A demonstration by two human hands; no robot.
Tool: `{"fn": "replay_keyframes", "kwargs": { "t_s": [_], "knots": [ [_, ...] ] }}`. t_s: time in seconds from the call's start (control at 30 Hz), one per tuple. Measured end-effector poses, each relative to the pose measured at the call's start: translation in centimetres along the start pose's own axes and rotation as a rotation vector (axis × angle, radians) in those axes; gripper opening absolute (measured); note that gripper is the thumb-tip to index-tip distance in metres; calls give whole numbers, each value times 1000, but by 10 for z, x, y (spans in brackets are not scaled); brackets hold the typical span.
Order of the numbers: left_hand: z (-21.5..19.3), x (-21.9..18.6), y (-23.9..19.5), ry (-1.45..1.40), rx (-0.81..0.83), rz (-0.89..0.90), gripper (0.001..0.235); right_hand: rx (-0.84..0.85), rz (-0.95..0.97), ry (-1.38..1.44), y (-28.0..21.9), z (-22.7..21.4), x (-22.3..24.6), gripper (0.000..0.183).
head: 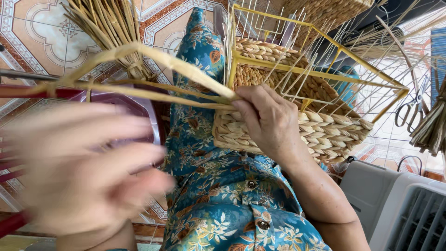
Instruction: The person weaves a basket by hand, interlacing dried palm leaves through a yellow wire frame held on their lap. They repeatedly thread the leaves through vertical wires and pull them tight to build up the basket walls.
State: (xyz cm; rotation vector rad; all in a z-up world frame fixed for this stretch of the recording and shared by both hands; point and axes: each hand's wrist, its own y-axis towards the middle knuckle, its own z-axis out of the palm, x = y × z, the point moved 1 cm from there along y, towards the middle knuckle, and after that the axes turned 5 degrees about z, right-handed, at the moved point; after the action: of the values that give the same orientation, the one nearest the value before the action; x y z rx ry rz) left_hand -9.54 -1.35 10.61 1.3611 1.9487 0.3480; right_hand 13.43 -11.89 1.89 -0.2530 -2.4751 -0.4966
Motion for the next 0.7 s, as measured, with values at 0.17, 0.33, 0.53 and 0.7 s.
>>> {"fn": "replay_keyframes", "kwargs": {
  "t_s": [0.17, 0.33, 0.53, 0.7],
  "knots": [
    [94, 14, -8, -84, 30, 41, 42, -65, 79, 62, -6, 7, -2, 18],
    [132, 24, -31, -424, 161, -175, 19, -166, 179, 152, -10, 15, -4, 25],
    [146, 48, -35, -894, 5, -387, 14, -236, 73, 40, -11, 22, 0, 17],
    [175, 62, -19, -1293, 17, -563, 29, -106, 16, -105, 0, 17, 7, 8]
  ]
}}
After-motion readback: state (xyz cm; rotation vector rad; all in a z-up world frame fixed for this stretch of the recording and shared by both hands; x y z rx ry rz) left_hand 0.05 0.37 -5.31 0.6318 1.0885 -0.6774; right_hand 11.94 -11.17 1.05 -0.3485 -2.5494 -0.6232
